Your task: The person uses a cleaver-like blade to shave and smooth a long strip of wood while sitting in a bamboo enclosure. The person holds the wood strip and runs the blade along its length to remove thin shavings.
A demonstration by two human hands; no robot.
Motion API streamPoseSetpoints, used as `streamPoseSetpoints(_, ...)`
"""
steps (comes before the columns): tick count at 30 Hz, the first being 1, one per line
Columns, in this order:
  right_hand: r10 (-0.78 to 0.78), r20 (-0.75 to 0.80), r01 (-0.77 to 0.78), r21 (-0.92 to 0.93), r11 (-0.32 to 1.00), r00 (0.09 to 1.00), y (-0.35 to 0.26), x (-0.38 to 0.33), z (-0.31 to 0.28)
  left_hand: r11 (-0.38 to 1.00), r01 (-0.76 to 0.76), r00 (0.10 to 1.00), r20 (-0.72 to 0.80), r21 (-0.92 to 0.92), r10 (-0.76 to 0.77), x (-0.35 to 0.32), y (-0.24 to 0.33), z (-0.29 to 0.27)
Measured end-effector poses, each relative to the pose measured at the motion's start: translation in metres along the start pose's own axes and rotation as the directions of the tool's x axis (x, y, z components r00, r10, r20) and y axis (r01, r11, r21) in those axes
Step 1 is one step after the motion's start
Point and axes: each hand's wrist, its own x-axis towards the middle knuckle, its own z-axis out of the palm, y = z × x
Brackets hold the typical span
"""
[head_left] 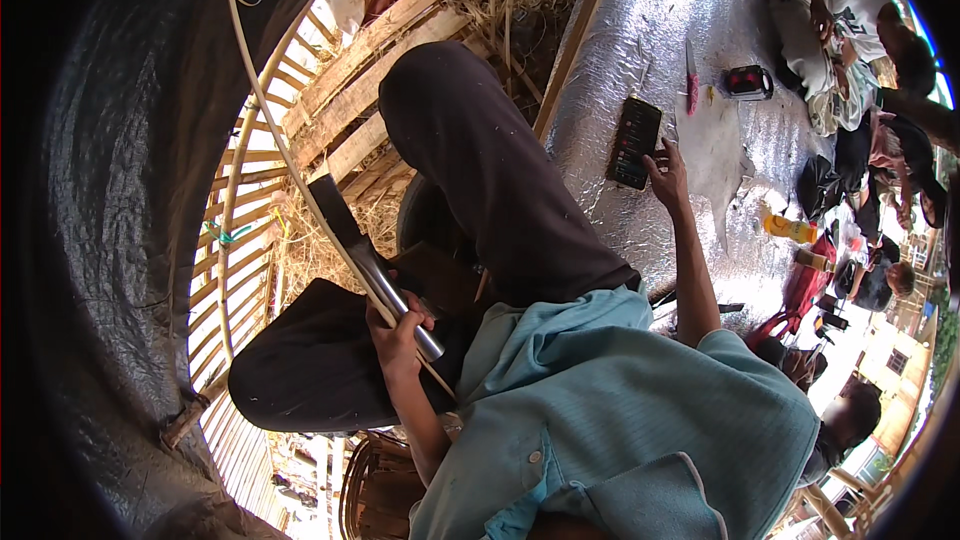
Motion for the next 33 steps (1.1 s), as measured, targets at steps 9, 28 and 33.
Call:
streamPoseSetpoints(9, 0.002, 0.113, 0.003, -0.043, 0.999, 0.994, 0.005, 0.004, -0.005, 1.0, 0.002, 1.0, -0.006, -0.012, -0.002, 0.0, 0.0, 0.001)
streamPoseSetpoints(28, 0.258, -0.034, -0.26, -0.171, 0.95, 0.966, -0.021, 0.01, 0.011, 1.0, 0.018, 1.0, -0.005, -0.01, -0.018, 0.0, 0.002, 0.002)
streamPoseSetpoints(33, 0.324, -0.166, -0.364, -0.46, 0.81, 0.931, -0.074, 0.001, 0.026, 1.0, 0.019, 1.0, -0.003, -0.014, -0.019, 0.0, 0.002, 0.001)
